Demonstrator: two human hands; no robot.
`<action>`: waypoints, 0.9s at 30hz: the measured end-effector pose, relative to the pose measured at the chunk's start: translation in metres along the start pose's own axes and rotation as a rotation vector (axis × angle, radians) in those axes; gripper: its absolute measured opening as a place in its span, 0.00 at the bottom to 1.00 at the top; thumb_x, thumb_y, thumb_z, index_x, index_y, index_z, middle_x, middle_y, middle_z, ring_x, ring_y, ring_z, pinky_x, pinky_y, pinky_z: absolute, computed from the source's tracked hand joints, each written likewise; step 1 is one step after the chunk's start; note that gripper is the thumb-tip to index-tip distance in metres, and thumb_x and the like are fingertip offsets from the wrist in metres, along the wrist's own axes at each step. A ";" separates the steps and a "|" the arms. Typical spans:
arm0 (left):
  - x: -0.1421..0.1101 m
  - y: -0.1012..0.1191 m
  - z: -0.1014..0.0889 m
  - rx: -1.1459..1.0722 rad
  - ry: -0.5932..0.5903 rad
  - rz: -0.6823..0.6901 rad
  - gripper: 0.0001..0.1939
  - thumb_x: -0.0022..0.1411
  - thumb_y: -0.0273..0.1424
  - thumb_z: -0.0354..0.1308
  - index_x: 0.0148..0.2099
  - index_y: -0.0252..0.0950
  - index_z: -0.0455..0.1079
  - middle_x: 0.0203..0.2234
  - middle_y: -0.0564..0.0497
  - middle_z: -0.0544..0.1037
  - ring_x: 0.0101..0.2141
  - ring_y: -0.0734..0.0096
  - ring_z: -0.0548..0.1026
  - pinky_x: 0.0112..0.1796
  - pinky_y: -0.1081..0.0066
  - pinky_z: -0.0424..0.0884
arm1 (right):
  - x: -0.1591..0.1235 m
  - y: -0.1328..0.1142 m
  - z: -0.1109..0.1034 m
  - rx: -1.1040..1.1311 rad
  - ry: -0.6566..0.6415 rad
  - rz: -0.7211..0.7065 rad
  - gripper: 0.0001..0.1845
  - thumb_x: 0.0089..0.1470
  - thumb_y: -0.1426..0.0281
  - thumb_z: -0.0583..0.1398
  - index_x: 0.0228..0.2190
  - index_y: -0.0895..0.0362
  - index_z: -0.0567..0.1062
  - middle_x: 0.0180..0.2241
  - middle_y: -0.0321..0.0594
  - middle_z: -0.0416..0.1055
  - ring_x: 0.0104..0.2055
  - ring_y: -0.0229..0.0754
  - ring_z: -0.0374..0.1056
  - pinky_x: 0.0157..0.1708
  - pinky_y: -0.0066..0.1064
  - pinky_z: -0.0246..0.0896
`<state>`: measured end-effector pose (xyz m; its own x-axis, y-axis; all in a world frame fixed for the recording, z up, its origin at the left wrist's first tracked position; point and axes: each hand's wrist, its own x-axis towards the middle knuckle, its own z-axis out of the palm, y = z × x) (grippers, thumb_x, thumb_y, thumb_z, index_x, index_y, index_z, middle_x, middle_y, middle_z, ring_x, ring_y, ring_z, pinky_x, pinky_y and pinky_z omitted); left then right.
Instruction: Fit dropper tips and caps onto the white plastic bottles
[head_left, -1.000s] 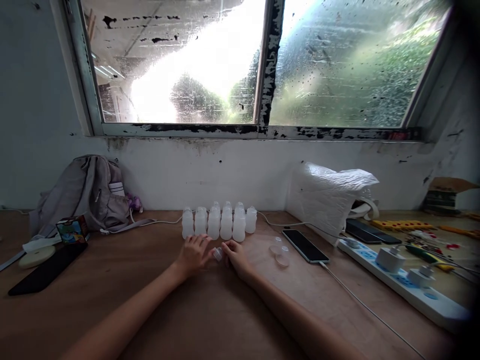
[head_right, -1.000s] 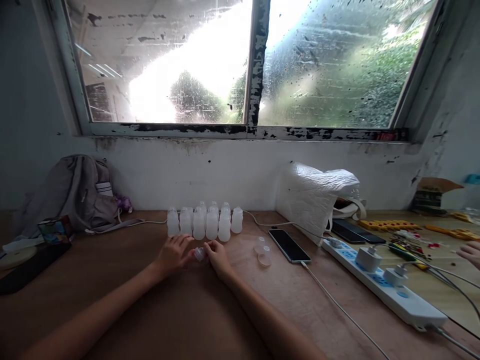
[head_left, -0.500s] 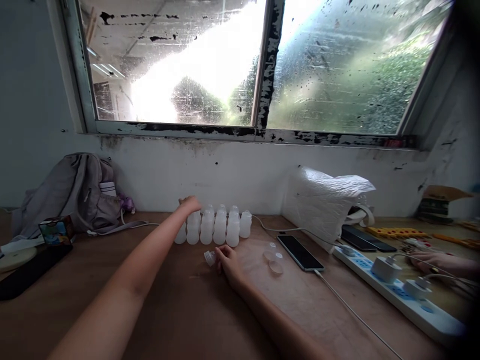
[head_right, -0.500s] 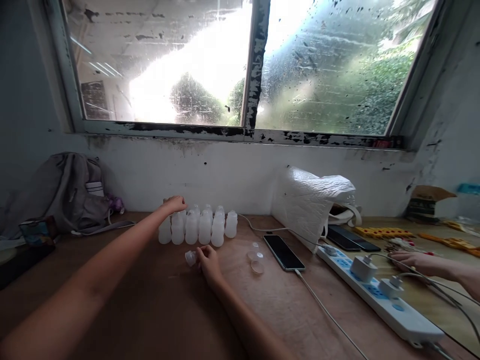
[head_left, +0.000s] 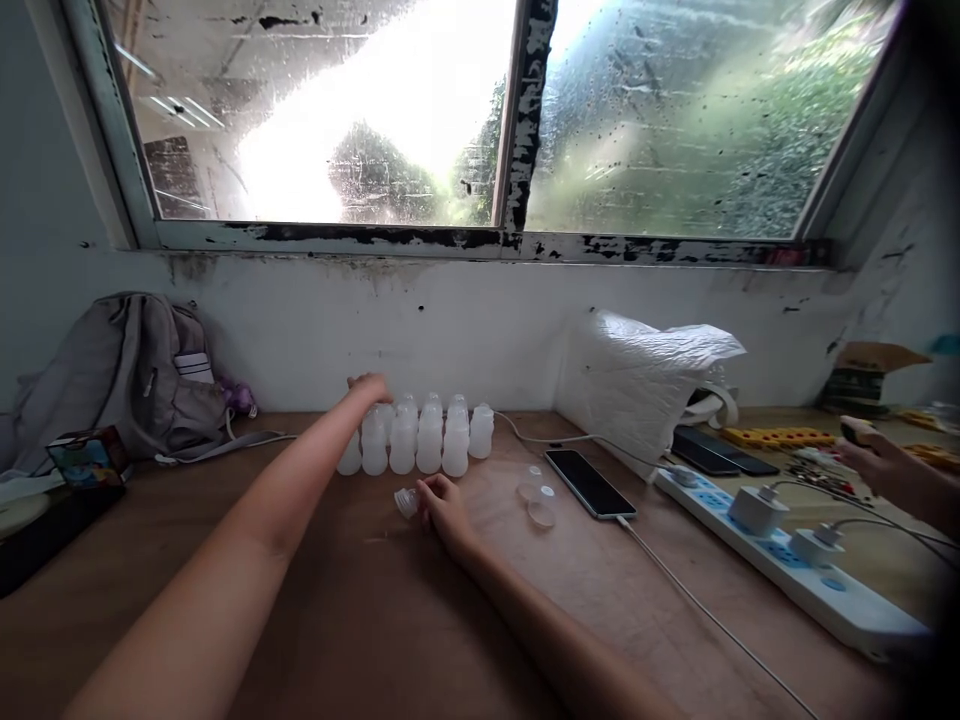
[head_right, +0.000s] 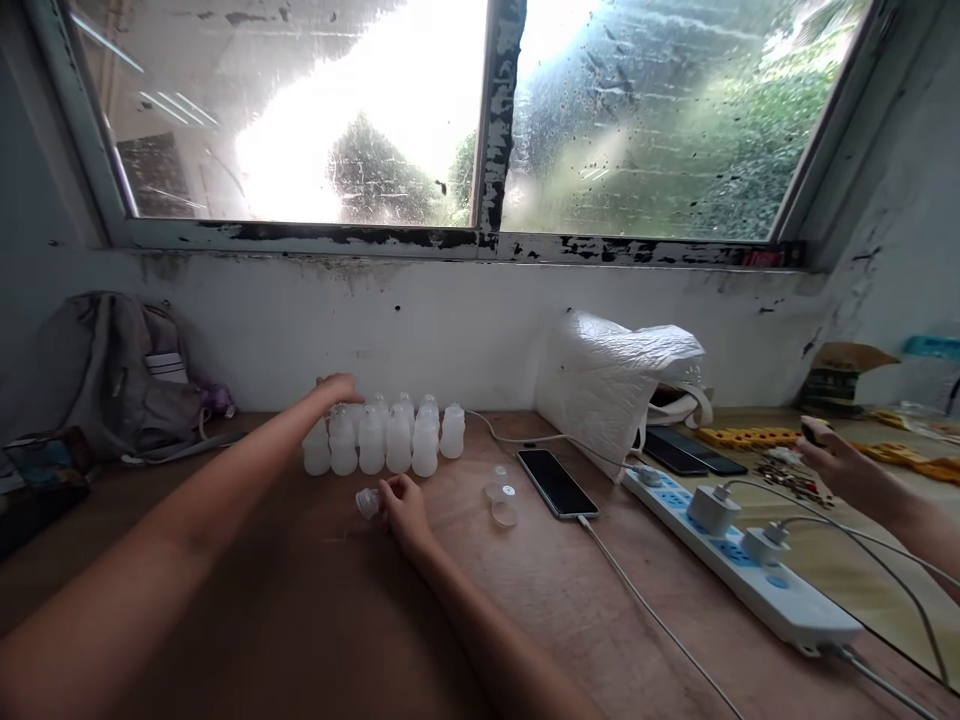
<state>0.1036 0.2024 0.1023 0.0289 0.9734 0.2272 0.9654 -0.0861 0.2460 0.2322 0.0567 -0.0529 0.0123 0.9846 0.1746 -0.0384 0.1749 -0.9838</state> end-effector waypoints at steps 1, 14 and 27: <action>0.000 0.001 -0.008 0.022 0.007 -0.021 0.16 0.39 0.37 0.60 0.32 0.33 0.69 0.33 0.37 0.73 0.39 0.45 0.68 0.39 0.52 0.58 | 0.000 0.000 0.000 -0.003 0.000 0.002 0.13 0.44 0.61 0.56 0.23 0.58 0.62 0.13 0.29 0.60 0.09 0.30 0.54 0.07 0.21 0.46; -0.082 -0.012 -0.117 -0.190 0.746 0.409 0.18 0.57 0.41 0.42 0.43 0.35 0.60 0.34 0.48 0.68 0.32 0.70 0.67 0.32 0.72 0.63 | -0.006 -0.008 0.001 0.038 0.093 -0.036 0.18 0.44 0.54 0.54 0.21 0.57 0.61 0.12 0.28 0.57 0.09 0.29 0.49 0.06 0.22 0.42; -0.173 -0.009 0.056 -0.646 0.219 0.436 0.16 0.52 0.41 0.50 0.40 0.38 0.61 0.30 0.52 0.69 0.29 0.70 0.68 0.30 0.73 0.64 | 0.008 -0.042 -0.024 0.118 0.412 -0.166 0.18 0.45 0.55 0.52 0.17 0.55 0.56 0.11 0.27 0.50 0.11 0.29 0.45 0.09 0.22 0.39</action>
<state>0.1048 0.0467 0.0081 0.2523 0.7662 0.5910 0.5365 -0.6190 0.5736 0.2578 0.0575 -0.0115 0.4230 0.8633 0.2751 -0.1161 0.3528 -0.9285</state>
